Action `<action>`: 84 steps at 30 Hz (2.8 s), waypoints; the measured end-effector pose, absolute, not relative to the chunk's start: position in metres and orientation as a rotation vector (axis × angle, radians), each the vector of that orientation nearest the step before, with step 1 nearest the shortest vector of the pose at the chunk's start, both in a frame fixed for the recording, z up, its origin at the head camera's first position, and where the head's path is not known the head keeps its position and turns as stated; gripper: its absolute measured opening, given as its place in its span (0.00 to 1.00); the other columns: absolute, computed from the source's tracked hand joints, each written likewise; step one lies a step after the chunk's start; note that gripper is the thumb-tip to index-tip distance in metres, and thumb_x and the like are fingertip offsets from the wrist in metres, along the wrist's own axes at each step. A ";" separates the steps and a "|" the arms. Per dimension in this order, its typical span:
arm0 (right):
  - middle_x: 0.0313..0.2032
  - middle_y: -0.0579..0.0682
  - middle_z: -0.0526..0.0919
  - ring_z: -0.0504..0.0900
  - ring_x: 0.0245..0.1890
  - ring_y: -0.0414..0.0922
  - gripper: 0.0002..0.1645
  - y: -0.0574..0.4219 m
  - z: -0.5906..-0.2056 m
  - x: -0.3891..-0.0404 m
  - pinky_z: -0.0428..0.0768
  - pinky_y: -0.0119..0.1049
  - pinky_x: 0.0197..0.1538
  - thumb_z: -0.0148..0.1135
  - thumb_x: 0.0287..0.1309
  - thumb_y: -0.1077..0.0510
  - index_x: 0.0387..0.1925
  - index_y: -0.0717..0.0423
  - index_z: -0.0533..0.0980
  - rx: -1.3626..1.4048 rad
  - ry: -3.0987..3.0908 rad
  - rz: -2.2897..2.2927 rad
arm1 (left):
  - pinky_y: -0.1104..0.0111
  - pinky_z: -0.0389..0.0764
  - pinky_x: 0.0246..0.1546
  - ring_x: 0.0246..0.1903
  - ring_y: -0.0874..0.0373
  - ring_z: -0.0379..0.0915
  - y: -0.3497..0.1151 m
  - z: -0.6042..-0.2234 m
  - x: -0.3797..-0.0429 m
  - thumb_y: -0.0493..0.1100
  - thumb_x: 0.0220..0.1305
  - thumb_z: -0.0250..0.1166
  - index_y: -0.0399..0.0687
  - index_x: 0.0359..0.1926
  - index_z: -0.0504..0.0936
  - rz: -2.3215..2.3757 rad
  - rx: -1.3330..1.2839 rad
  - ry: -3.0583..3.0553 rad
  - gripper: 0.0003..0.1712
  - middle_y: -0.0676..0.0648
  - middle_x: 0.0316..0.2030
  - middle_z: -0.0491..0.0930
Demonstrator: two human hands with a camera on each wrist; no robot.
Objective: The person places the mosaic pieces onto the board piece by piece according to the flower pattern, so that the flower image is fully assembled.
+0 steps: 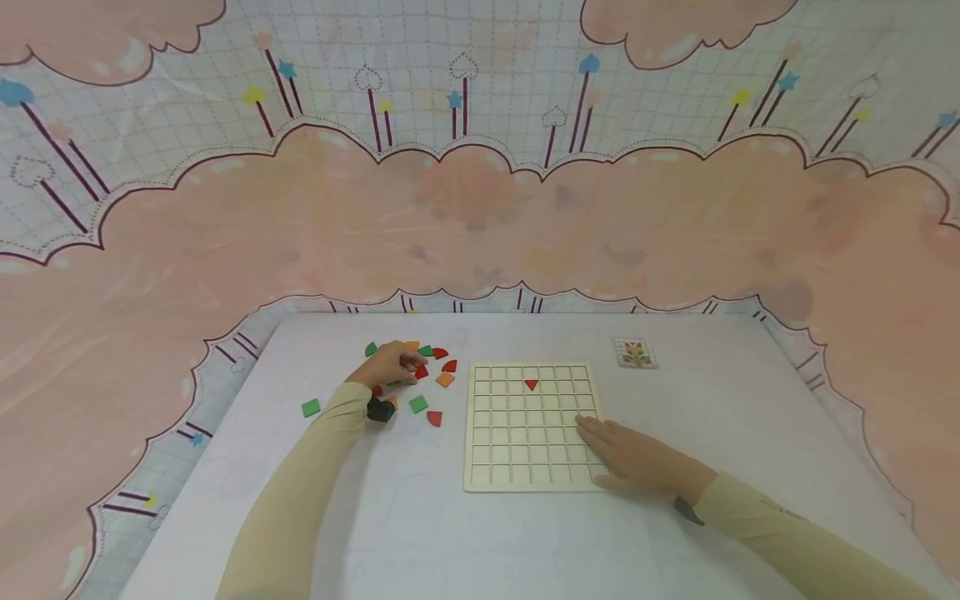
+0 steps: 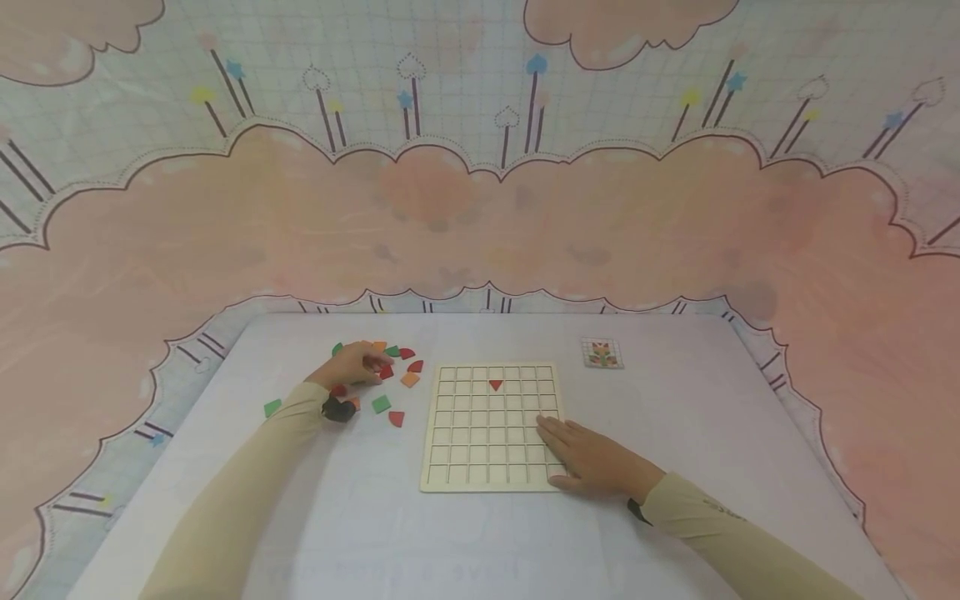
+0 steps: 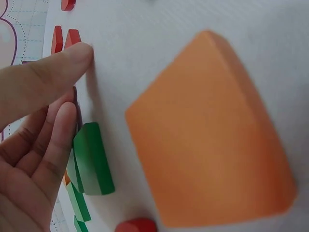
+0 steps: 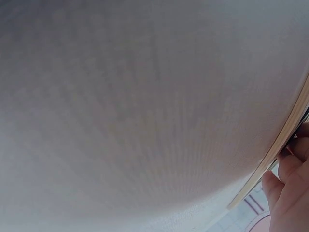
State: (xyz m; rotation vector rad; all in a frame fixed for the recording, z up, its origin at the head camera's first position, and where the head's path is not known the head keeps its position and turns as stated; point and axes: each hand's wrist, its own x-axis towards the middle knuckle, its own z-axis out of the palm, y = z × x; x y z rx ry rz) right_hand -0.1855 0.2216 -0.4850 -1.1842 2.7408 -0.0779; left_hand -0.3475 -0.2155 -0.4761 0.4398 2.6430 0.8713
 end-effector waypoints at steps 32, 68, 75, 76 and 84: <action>0.72 0.56 0.52 0.54 0.72 0.53 0.43 0.224 -0.484 -0.185 0.57 0.47 0.70 0.48 0.65 0.40 0.70 0.62 0.52 -1.120 2.747 -0.111 | 0.67 0.80 0.43 0.41 0.54 0.79 -0.178 -0.470 -0.344 0.35 0.51 0.70 0.40 0.48 0.83 1.113 0.556 2.615 0.20 0.41 0.44 0.83; 0.73 0.54 0.52 0.54 0.72 0.50 0.44 0.225 -0.486 -0.187 0.58 0.46 0.70 0.46 0.65 0.36 0.71 0.60 0.52 -1.145 2.750 -0.107 | 0.74 0.79 0.39 0.36 0.58 0.79 -0.036 -0.485 -0.337 0.37 0.48 0.73 0.38 0.46 0.83 1.193 0.895 2.470 0.21 0.42 0.38 0.84; 0.73 0.54 0.51 0.54 0.72 0.51 0.44 0.224 -0.486 -0.186 0.58 0.46 0.70 0.46 0.65 0.36 0.71 0.59 0.51 -1.115 2.729 -0.100 | 0.75 0.77 0.40 0.38 0.59 0.77 -0.023 -0.482 -0.332 0.37 0.49 0.73 0.42 0.47 0.83 1.081 0.940 2.476 0.20 0.44 0.41 0.83; 0.73 0.54 0.50 0.53 0.72 0.51 0.45 0.224 -0.486 -0.186 0.58 0.46 0.71 0.46 0.65 0.36 0.71 0.59 0.51 -1.101 2.724 -0.092 | 0.75 0.77 0.40 0.37 0.60 0.76 -0.021 -0.482 -0.332 0.37 0.49 0.72 0.42 0.47 0.84 1.068 0.948 2.477 0.20 0.44 0.41 0.83; 0.74 0.51 0.48 0.51 0.73 0.49 0.45 0.224 -0.487 -0.188 0.56 0.45 0.71 0.44 0.65 0.35 0.72 0.57 0.49 -1.072 2.716 -0.077 | 0.77 0.75 0.38 0.38 0.60 0.75 -0.014 -0.486 -0.334 0.36 0.51 0.71 0.42 0.47 0.84 0.996 1.027 2.470 0.19 0.44 0.44 0.82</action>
